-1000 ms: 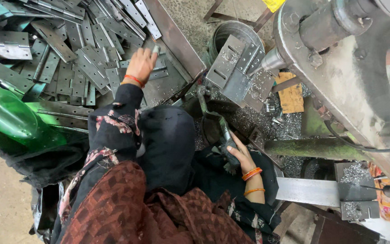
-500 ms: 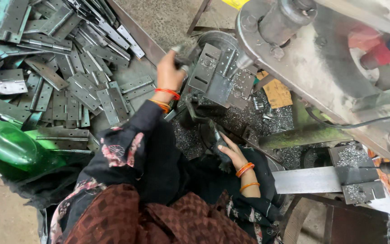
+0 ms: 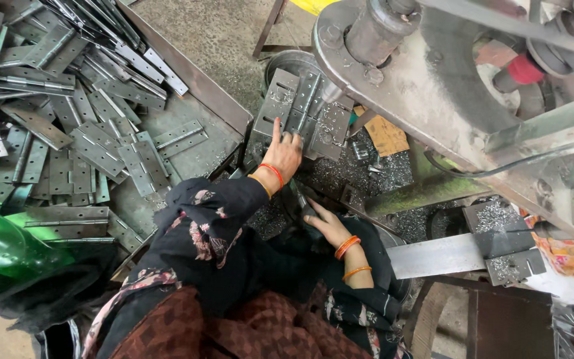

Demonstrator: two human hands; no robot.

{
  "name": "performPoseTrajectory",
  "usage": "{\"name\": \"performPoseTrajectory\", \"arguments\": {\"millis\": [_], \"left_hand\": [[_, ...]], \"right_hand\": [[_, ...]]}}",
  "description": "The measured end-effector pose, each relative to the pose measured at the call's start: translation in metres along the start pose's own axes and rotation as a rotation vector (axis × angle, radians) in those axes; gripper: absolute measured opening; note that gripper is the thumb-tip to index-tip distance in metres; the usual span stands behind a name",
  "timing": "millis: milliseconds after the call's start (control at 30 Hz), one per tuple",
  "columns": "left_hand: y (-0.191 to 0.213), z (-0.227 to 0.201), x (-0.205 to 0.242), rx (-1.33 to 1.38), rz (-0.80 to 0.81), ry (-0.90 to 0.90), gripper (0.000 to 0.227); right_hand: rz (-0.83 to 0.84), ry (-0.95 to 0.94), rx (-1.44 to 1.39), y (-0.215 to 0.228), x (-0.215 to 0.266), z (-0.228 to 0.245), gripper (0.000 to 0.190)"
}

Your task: The person repeatedly picks up metal brackets from a pile, places them into a die on a punching machine, and operates the machine to process them. The processed brackets are then placed back into the pile.

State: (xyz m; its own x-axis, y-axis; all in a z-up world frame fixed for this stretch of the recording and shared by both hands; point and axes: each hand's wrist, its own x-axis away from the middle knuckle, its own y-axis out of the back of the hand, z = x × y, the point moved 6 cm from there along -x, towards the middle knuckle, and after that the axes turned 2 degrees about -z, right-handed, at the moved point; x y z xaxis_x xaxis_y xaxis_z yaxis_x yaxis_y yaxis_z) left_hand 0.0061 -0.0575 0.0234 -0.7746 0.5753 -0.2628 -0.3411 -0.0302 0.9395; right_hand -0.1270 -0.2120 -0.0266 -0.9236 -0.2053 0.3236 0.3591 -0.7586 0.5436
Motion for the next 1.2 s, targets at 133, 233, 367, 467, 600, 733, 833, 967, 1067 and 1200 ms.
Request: {"name": "performPoseTrajectory", "arguments": {"millis": [133, 233, 367, 467, 600, 733, 833, 967, 1067, 1200], "left_hand": [[-0.013, 0.009, -0.021, 0.073, 0.02, -0.012, 0.043], [-0.021, 0.011, -0.028, 0.162, 0.058, -0.024, 0.039], [-0.026, 0.013, -0.025, 0.174, 0.084, -0.035, 0.037], [-0.019, 0.017, -0.022, 0.204, -0.035, -0.018, 0.037], [-0.015, 0.026, -0.015, 0.265, -0.042, 0.03, 0.04], [-0.009, 0.029, -0.009, 0.22, -0.036, 0.131, 0.044], [-0.01, 0.032, -0.01, 0.196, 0.01, 0.162, 0.04], [-0.016, 0.031, -0.026, 0.249, -0.019, 0.223, 0.041], [-0.026, 0.031, -0.039, 0.272, 0.057, 0.256, 0.038], [-0.026, 0.03, -0.041, 0.21, -0.022, 0.255, 0.037]], "right_hand": [[0.005, -0.08, 0.437, -0.001, -0.002, 0.026, 0.078], [-0.054, -0.263, 0.589, -0.013, -0.006, 0.029, 0.089], [-0.124, -0.291, 0.556, -0.034, -0.006, 0.014, 0.094], [-0.236, -0.318, 0.515, -0.063, -0.004, -0.015, 0.093], [-0.332, -0.227, 0.44, -0.081, -0.009, -0.044, 0.081], [-0.305, -0.237, 0.409, -0.073, -0.003, -0.044, 0.085], [-0.196, -0.226, 0.495, -0.051, -0.009, -0.011, 0.083], [-0.194, -0.202, 0.602, -0.01, -0.013, 0.028, 0.074], [-0.2, -0.225, 0.619, -0.015, -0.015, 0.033, 0.073], [-0.363, -0.247, 0.483, -0.063, 0.004, 0.006, 0.067]]}}
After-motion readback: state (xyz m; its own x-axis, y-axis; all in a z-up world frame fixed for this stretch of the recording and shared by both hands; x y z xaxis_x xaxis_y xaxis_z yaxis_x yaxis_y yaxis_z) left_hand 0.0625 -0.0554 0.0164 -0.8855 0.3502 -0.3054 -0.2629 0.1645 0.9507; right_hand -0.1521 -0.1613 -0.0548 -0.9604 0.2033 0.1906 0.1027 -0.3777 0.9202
